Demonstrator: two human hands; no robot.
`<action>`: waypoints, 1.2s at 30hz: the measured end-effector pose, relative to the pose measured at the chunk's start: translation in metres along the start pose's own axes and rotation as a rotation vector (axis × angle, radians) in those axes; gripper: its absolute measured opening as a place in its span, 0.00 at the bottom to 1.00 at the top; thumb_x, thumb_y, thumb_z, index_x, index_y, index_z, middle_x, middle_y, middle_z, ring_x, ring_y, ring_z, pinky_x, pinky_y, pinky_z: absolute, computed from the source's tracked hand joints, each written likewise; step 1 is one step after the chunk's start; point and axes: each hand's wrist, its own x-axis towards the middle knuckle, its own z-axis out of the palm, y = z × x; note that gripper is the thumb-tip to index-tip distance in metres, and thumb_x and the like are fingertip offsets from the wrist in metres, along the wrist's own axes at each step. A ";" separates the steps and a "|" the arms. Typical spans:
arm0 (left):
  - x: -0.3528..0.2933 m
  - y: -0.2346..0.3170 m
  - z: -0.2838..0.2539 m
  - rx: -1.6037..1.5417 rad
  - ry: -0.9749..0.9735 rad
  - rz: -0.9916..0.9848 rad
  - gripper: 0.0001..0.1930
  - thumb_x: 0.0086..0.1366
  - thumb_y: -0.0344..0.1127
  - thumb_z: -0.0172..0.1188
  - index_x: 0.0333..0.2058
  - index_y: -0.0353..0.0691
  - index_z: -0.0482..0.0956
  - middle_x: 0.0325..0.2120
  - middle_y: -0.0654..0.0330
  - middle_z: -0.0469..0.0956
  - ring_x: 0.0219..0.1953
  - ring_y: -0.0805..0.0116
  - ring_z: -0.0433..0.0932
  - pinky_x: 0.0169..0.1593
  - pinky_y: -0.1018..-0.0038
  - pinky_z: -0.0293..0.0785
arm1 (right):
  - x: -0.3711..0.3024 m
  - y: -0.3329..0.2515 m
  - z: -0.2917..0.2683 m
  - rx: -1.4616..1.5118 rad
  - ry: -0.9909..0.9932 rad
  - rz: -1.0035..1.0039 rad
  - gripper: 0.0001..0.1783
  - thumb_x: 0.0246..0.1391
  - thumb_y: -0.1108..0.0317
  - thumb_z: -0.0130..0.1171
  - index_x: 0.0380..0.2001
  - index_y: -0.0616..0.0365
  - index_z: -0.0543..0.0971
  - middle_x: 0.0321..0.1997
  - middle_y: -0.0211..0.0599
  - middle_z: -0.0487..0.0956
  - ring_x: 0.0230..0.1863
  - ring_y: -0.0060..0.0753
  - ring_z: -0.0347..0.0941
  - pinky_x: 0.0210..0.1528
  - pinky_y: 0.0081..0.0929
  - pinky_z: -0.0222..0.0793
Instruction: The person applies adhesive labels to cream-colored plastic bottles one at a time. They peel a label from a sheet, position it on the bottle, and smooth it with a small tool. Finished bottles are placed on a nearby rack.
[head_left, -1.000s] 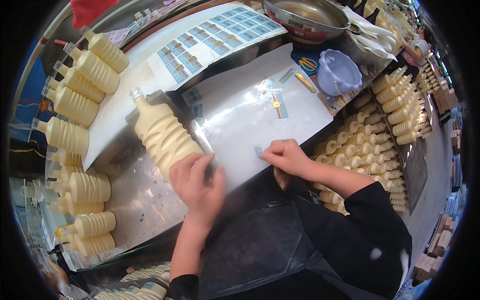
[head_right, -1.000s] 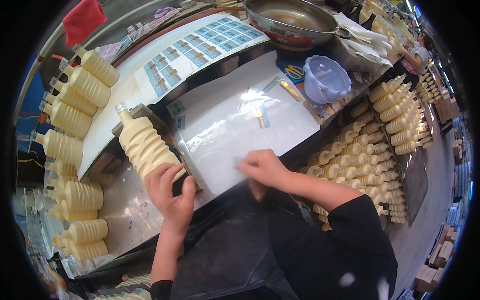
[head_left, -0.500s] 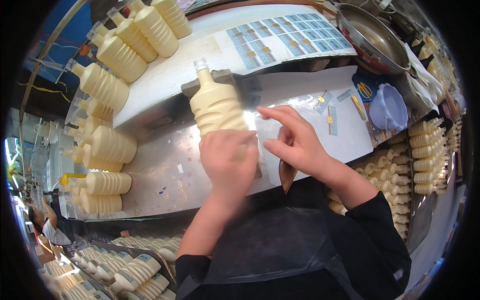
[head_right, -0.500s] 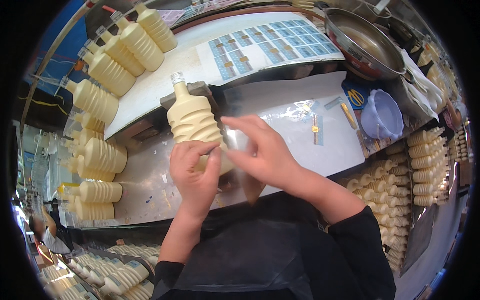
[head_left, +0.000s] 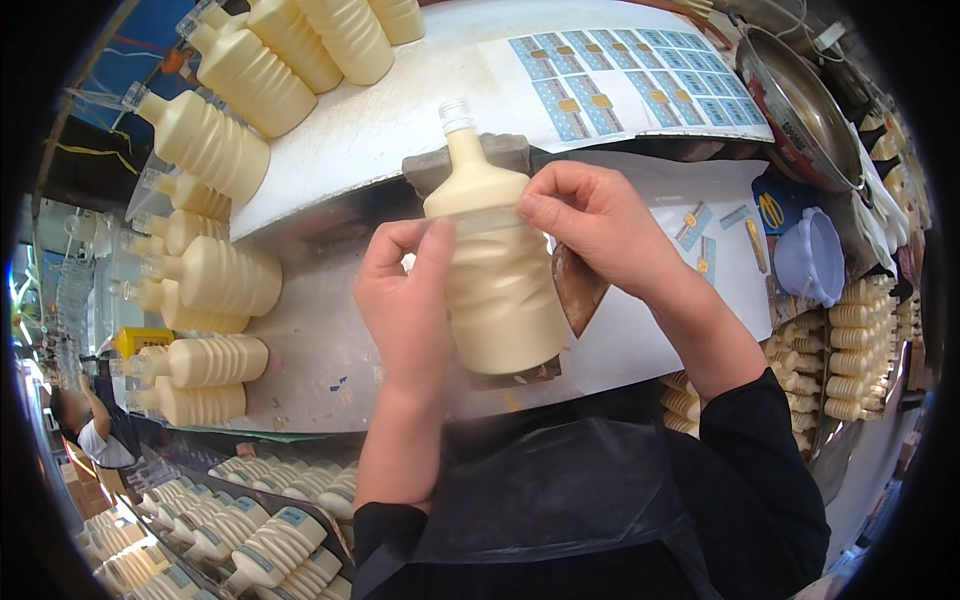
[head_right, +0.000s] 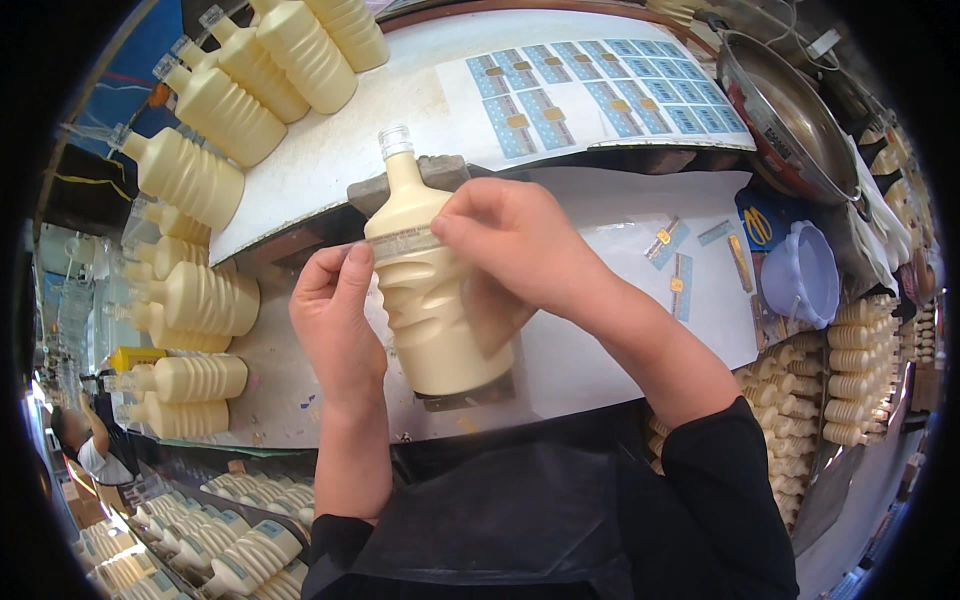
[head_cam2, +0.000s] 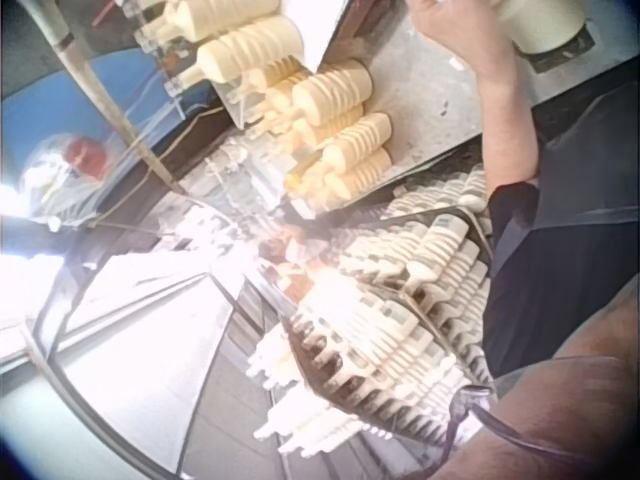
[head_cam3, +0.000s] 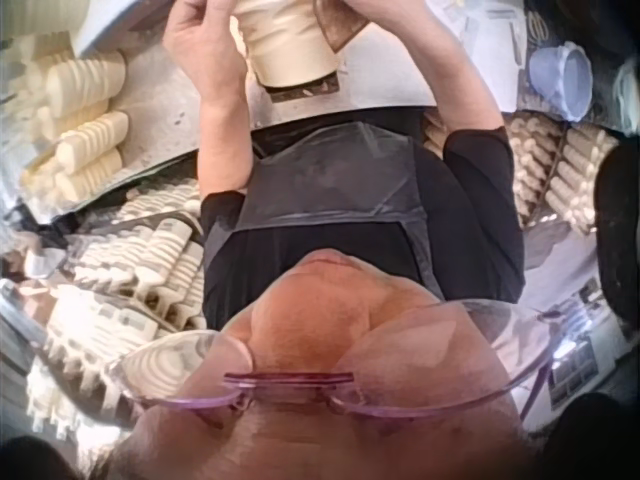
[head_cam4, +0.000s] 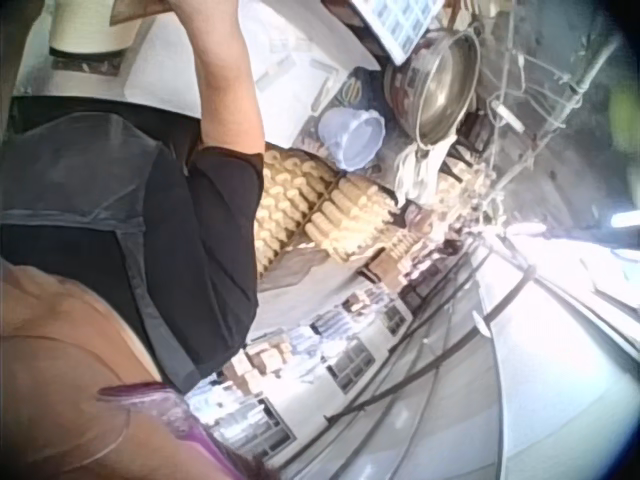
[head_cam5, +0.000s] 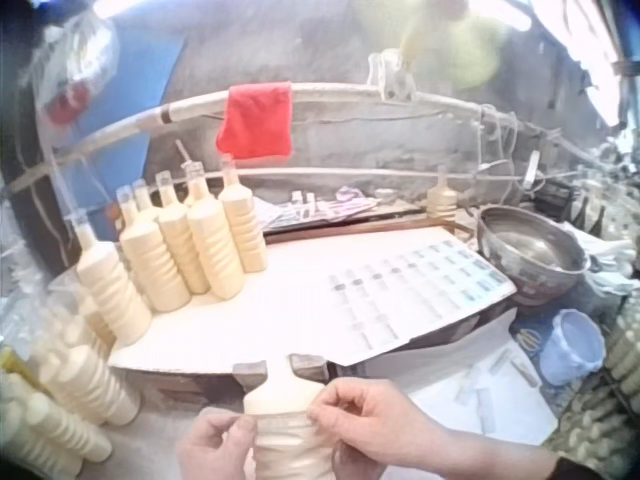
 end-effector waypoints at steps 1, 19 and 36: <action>0.001 0.002 0.000 -0.023 -0.002 -0.019 0.07 0.69 0.32 0.64 0.34 0.33 0.81 0.33 0.67 0.79 0.38 0.81 0.73 0.46 0.79 0.70 | -0.001 -0.007 -0.001 -0.041 0.005 0.035 0.11 0.67 0.63 0.61 0.35 0.60 0.80 0.32 0.20 0.78 0.34 0.10 0.69 0.39 0.15 0.67; -0.001 0.010 0.003 -0.062 0.007 0.029 0.07 0.68 0.32 0.66 0.35 0.34 0.81 0.31 0.66 0.80 0.33 0.82 0.73 0.41 0.81 0.70 | -0.006 -0.008 -0.004 -0.082 0.067 -0.048 0.11 0.65 0.63 0.63 0.34 0.61 0.80 0.31 0.22 0.78 0.34 0.12 0.70 0.38 0.16 0.68; 0.029 -0.046 -0.007 -0.262 0.051 -0.172 0.08 0.70 0.31 0.63 0.43 0.36 0.78 0.37 0.64 0.79 0.39 0.79 0.75 0.45 0.79 0.73 | 0.025 0.012 0.001 -0.193 0.130 0.053 0.12 0.63 0.62 0.64 0.31 0.60 0.79 0.29 0.22 0.78 0.31 0.11 0.70 0.33 0.15 0.67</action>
